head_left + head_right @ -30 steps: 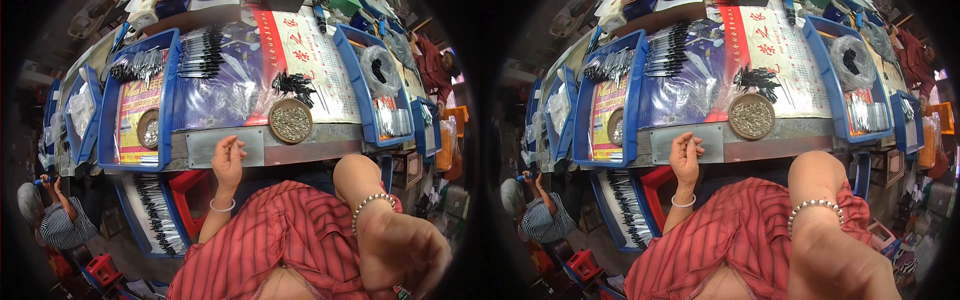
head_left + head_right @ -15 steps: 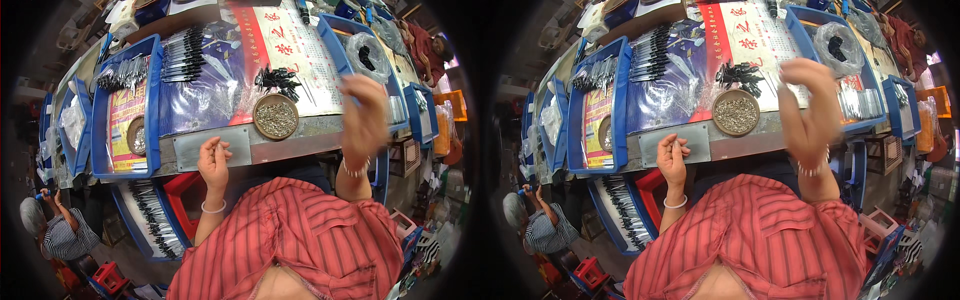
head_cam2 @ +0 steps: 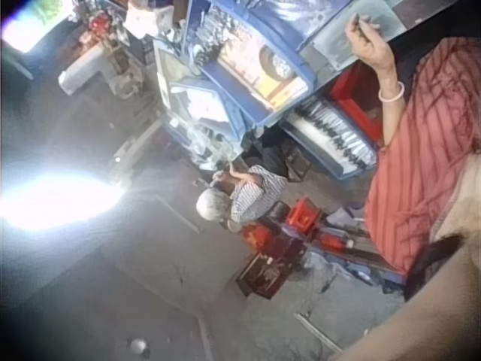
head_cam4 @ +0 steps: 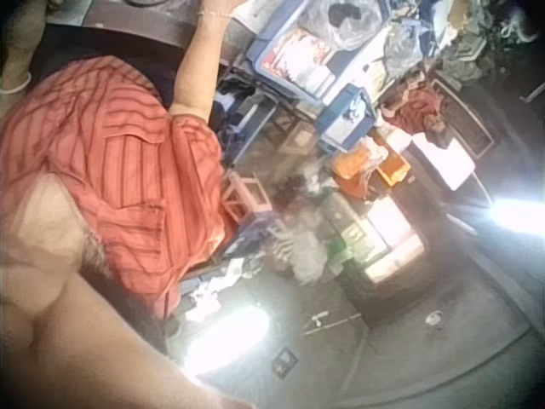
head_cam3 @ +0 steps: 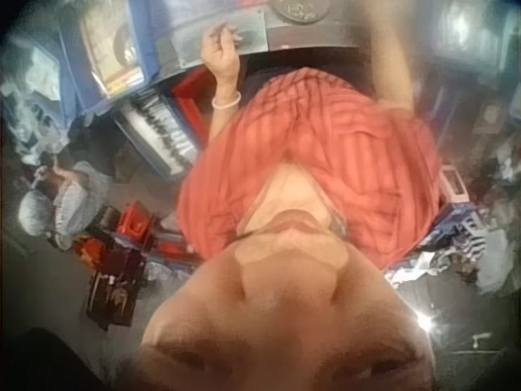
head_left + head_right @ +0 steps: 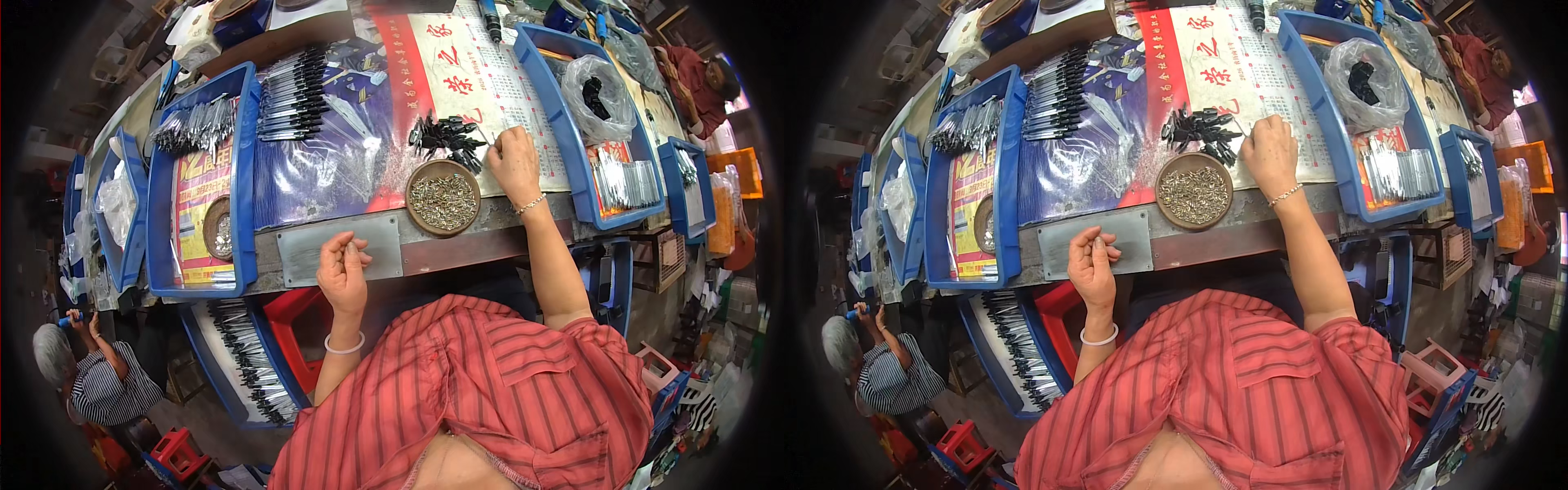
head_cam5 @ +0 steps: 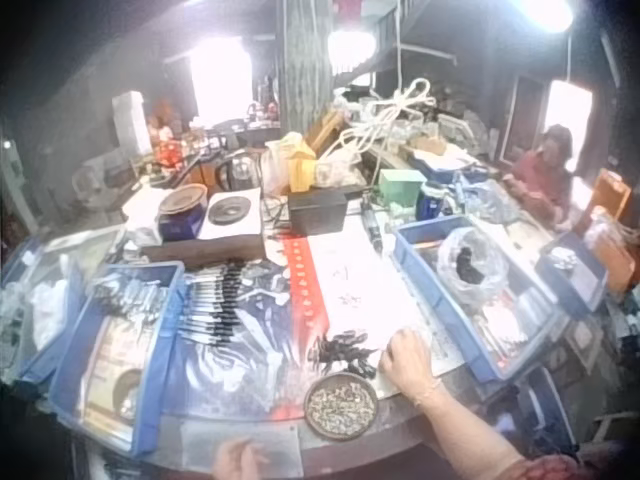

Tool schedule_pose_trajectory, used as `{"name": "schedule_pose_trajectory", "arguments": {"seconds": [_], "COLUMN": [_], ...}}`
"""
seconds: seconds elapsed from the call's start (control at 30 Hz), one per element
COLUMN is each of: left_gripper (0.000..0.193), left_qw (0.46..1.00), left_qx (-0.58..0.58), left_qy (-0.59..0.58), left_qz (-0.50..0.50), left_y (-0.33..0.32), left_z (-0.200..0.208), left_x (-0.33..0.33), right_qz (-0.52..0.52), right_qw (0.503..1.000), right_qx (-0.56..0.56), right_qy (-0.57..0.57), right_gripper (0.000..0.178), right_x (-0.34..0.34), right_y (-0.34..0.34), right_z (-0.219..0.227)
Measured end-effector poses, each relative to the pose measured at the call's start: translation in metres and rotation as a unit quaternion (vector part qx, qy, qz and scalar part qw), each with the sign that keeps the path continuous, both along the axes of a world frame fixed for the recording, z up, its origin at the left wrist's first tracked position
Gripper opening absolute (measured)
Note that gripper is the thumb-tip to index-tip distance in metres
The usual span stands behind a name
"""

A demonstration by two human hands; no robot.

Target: The person sets down a paper package on the workbench and assembles small metal components into metal pen parts by hand.

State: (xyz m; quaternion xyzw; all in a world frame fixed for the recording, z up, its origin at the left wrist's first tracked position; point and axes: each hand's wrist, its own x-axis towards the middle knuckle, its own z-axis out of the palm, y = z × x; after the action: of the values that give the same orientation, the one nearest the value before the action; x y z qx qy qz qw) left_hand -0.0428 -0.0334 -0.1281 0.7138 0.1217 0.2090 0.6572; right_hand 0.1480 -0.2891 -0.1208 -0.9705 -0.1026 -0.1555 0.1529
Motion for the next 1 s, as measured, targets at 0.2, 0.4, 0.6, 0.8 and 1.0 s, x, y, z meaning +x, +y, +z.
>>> {"name": "schedule_pose_trajectory", "arguments": {"seconds": [0.2, 0.4, 0.6, 0.8, 1.0], "left_gripper": [0.017, 0.018, 0.017, 0.018, 0.018], "left_qw": [1.0, 0.997, 0.992, 0.99, 0.927], "left_qx": [-0.012, -0.067, -0.079, 0.081, 0.252], "left_qy": [0.007, 0.026, 0.073, 0.103, 0.172], "left_qz": [0.0, -0.039, -0.061, 0.053, 0.219], "left_y": [0.005, 0.006, 0.035, 0.109, 0.237], "left_z": [-0.001, 0.013, 0.045, 0.097, 0.118], "left_x": [-0.003, -0.006, -0.034, -0.051, -0.052], "right_qz": [-0.023, 0.029, 0.009, -0.014, -0.023], "right_qw": [0.999, 0.998, 0.995, 0.988, 0.984], "right_qx": [-0.028, 0.052, 0.098, 0.144, 0.17], "right_qy": [-0.023, -0.013, 0.022, 0.052, 0.05], "right_gripper": [0.015, 0.024, 0.028, 0.027, 0.025], "right_x": [-0.004, -0.006, -0.01, -0.005, 0.0], "right_y": [-0.007, -0.03, -0.033, -0.021, -0.028], "right_z": [-0.004, -0.006, -0.014, -0.012, -0.02]}}
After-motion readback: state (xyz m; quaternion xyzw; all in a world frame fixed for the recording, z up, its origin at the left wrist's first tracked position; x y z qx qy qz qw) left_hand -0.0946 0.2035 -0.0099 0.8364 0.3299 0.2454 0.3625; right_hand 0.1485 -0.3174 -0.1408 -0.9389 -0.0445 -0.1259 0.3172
